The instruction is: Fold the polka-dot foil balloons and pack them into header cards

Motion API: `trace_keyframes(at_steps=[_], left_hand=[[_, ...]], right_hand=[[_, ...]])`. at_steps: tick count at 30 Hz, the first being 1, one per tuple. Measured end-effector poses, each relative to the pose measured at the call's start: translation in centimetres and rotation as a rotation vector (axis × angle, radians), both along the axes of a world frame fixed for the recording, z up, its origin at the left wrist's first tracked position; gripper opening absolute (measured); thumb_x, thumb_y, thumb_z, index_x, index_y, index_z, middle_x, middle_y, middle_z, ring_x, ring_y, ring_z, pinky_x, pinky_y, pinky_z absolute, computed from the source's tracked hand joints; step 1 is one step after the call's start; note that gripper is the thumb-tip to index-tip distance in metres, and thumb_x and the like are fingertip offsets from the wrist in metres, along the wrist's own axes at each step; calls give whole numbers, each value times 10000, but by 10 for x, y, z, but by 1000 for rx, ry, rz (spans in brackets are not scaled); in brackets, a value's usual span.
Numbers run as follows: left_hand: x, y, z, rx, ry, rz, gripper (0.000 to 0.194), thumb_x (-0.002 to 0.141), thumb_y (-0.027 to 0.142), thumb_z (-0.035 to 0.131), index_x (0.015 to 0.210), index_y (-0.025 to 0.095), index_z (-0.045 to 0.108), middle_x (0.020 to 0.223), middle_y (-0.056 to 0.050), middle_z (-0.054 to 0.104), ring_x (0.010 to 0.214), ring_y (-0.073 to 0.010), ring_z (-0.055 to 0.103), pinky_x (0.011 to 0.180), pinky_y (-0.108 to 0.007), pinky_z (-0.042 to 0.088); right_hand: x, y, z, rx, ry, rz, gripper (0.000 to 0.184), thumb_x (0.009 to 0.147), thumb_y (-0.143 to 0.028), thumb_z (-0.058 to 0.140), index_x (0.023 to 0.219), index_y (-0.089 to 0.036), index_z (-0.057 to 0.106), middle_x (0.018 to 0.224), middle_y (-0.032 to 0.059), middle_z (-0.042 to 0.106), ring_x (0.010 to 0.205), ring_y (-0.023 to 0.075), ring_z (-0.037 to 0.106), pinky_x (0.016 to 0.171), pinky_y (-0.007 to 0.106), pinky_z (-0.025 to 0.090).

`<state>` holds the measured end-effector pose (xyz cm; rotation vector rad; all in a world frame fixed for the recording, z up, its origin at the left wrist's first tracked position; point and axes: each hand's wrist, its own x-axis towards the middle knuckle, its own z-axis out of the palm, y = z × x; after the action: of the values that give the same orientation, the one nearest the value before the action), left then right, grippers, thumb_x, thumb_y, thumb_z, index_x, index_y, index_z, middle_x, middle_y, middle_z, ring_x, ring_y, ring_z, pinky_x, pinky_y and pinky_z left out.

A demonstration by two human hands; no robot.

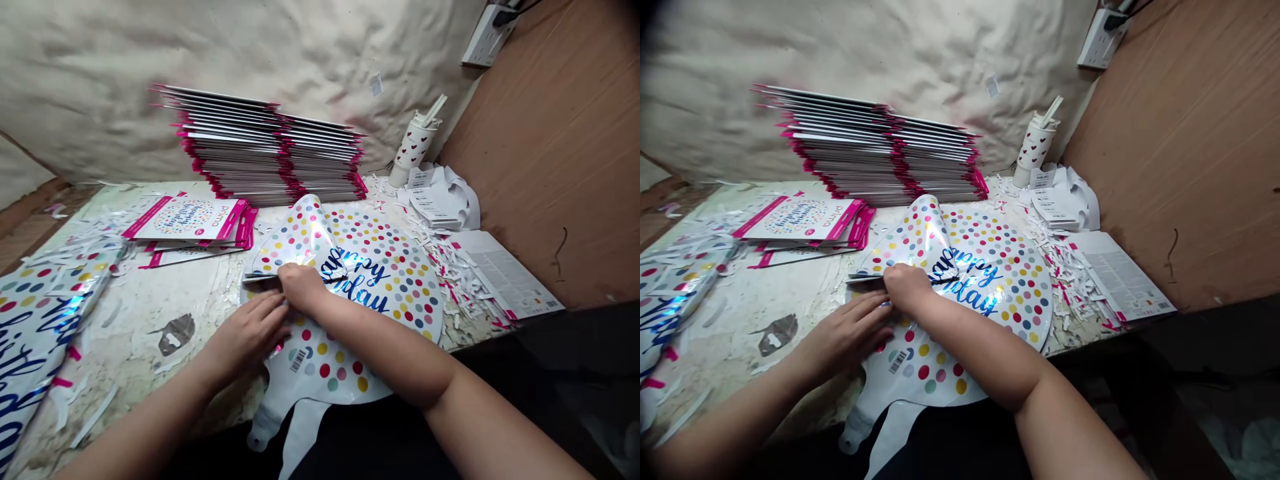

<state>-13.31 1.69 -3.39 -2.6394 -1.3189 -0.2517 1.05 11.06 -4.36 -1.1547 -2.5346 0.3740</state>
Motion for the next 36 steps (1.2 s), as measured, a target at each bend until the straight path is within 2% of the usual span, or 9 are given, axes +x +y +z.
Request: trace_keyframes(at_steps=[7,10,14,18,20,23,26,32,36], left_hand=[[-16,18,-22,-298,54,432,1042,663,774,412,1383,29,297,1439,-260,252,1336,-400,197,1057,-493,236],[-17,26,-18,-349,50,486,1091,626,782,448,1391,25,272,1453,-262,207,1339,-409,172,1063,-506,221],[-31,31,7,-344,-87,518,767,814,604,376,1366,74,332,1461,-182,267,1339,-328,243,1066,-470,269],[-31,33,45,242,-368,580,473,889,363,376,1328,187,370,1444,-28,346,1302,-273,330,1087,-467,249],[-8,39,51,395,-402,356,434,849,282,473,1276,214,436,1383,-14,433,1245,-247,414,1071,-453,293],[49,54,34,152,-250,-175,424,844,167,460,1265,216,469,1347,-47,482,1244,-201,425,1034,-379,363],[102,68,5,-209,-17,-363,483,885,237,379,1365,187,356,1438,-59,358,1350,-239,246,1086,-436,248],[133,71,-18,-390,20,-101,533,923,421,252,1417,221,240,1491,-65,219,1364,-298,185,1063,-528,185],[132,71,-23,-409,-9,-17,533,915,432,268,1416,252,239,1500,-52,189,1369,-299,163,1072,-532,150]], right_hand=[[133,47,101,444,470,-446,322,940,-229,321,1065,-85,581,941,99,648,887,171,594,767,302,473],[166,30,121,637,603,-341,245,907,-257,445,980,-138,646,851,49,681,816,139,626,745,280,490],[173,-17,78,434,516,123,233,877,-159,485,1067,-189,617,1041,42,686,996,139,623,925,357,455],[179,-49,10,42,225,458,288,862,-136,456,1098,-201,608,1157,40,636,1212,172,476,1089,440,239],[183,-54,-10,-88,122,552,319,860,-124,432,1123,-198,597,1210,31,602,1258,169,418,1107,426,185],[183,-55,-20,-137,65,642,334,855,-119,433,1147,-182,583,1246,32,575,1283,172,381,1112,416,160],[187,-54,-21,-66,115,623,329,851,-117,427,1132,-163,591,1230,52,587,1261,173,415,1101,401,208],[213,-61,-23,49,363,289,243,867,-154,456,1054,-148,610,1109,101,656,1051,135,597,994,305,389],[211,-57,-12,-151,375,198,177,873,-207,459,857,-177,633,850,47,703,807,141,645,834,300,461]])
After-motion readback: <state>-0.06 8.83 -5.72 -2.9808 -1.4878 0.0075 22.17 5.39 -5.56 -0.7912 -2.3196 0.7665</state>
